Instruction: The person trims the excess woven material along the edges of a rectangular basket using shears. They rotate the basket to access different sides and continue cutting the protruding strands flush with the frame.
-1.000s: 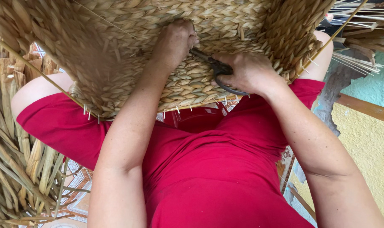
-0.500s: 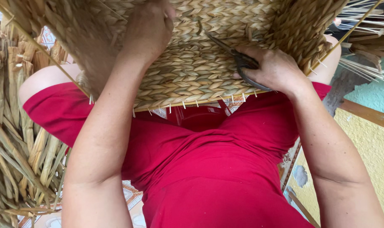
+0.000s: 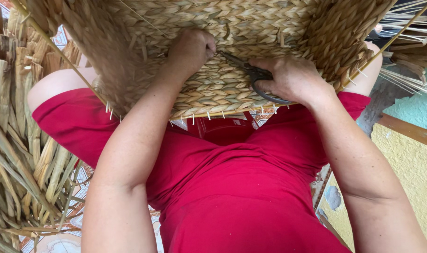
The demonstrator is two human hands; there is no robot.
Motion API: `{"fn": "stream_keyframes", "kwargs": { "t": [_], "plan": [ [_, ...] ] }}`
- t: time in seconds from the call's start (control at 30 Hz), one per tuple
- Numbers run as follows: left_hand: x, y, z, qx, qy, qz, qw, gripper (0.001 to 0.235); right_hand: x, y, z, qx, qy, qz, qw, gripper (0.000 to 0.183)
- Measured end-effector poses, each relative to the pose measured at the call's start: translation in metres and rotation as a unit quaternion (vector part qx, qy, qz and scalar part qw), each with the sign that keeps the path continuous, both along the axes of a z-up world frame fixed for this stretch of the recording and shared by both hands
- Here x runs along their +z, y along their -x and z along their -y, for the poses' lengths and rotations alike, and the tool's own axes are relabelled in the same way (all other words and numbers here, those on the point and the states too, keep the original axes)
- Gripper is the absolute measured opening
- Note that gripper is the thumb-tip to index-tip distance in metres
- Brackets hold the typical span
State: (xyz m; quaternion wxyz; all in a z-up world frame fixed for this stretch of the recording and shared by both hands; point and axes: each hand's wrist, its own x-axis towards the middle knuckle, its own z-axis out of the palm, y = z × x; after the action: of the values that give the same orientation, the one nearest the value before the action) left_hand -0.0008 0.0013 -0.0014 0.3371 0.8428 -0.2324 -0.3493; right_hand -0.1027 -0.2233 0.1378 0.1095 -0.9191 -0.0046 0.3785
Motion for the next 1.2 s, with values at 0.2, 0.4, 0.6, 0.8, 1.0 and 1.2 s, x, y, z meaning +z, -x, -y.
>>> {"fn": "stream_keyframes", "kwargs": {
  "t": [0.2,0.4,0.6,0.8,1.0,1.2],
  "plan": [
    [0.008,0.002,0.008,-0.122,-0.085,0.037,0.988,0.013,0.012,0.000,-0.012,0.031,0.012,-0.022,0.999,0.064],
    [0.036,0.000,0.005,-0.206,-0.150,0.036,0.966,0.023,0.014,0.002,-0.012,0.038,-0.022,0.020,0.999,0.060],
    [0.042,-0.034,-0.039,-0.112,-0.185,0.150,0.965,0.020,-0.003,0.011,-0.002,-0.046,-0.049,0.001,0.998,0.059],
    [0.061,-0.051,-0.090,-0.081,-0.223,0.236,0.942,0.022,0.000,0.016,-0.002,-0.189,-0.134,0.012,0.973,0.064],
    [0.022,-0.030,-0.058,-0.106,-0.243,0.174,0.948,0.023,-0.007,-0.003,-0.018,-0.038,-0.166,0.047,0.984,0.066],
    [-0.008,-0.024,-0.051,-0.111,-0.252,0.108,0.955,0.022,-0.013,-0.029,-0.044,-0.024,-0.056,-0.065,0.996,0.067]
  ]
}}
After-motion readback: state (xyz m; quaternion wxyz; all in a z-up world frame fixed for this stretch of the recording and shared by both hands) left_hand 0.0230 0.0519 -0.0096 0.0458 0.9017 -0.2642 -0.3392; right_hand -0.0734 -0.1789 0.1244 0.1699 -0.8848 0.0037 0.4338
